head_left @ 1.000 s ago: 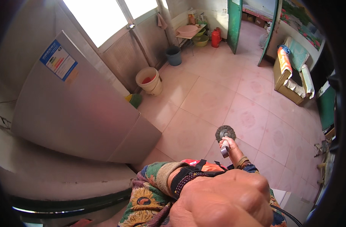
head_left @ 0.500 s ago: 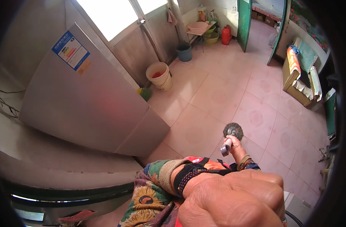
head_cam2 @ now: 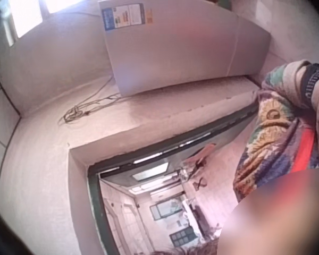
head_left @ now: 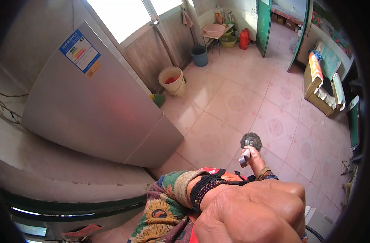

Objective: The person mops the tiled floor with a spin mop. They briefly stop to pick up a white electric kettle, pour water into a red thermos, and return the kettle before resuming mopping.

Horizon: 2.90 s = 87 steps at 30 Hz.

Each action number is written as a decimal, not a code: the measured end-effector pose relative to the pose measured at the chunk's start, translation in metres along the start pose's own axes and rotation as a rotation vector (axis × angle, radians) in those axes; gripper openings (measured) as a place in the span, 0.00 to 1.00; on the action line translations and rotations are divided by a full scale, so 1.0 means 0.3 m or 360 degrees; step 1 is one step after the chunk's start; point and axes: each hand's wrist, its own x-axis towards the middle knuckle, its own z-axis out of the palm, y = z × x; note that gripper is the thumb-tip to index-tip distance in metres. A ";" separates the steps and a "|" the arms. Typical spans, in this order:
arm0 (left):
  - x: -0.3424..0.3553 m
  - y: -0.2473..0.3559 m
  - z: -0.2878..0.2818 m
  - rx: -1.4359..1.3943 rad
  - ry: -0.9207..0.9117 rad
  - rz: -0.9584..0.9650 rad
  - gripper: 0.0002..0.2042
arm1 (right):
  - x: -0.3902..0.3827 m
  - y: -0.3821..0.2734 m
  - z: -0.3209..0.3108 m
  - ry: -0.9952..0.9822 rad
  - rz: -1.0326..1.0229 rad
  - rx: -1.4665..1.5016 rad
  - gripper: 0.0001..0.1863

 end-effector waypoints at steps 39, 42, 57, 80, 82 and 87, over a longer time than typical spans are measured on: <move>-0.021 -0.020 -0.003 0.0033 0.0066 -0.0029 0.05 | 0.038 0.000 -0.023 0.0027 0.0031 0.0002 0.13; -0.017 -0.014 -0.014 0.0058 0.0071 -0.0021 0.05 | 0.039 0.002 -0.021 0.0043 0.0006 0.0012 0.13; -0.097 -0.010 -0.136 0.0747 0.0348 -0.0334 0.04 | 0.041 0.043 -0.005 0.0066 -0.0070 0.0082 0.20; -0.921 -0.071 -0.399 -0.0326 0.1320 -0.3451 0.10 | 0.054 0.393 0.092 0.0221 -0.0098 -0.0259 0.11; -0.924 -0.174 -0.389 -0.0436 0.1630 -0.3277 0.09 | 0.091 0.291 0.064 0.0296 -0.0259 -0.0193 0.09; -0.978 -0.268 -0.359 -0.0809 0.1689 -0.3091 0.16 | 0.155 0.132 -0.007 0.0236 -0.0071 -0.0566 0.13</move>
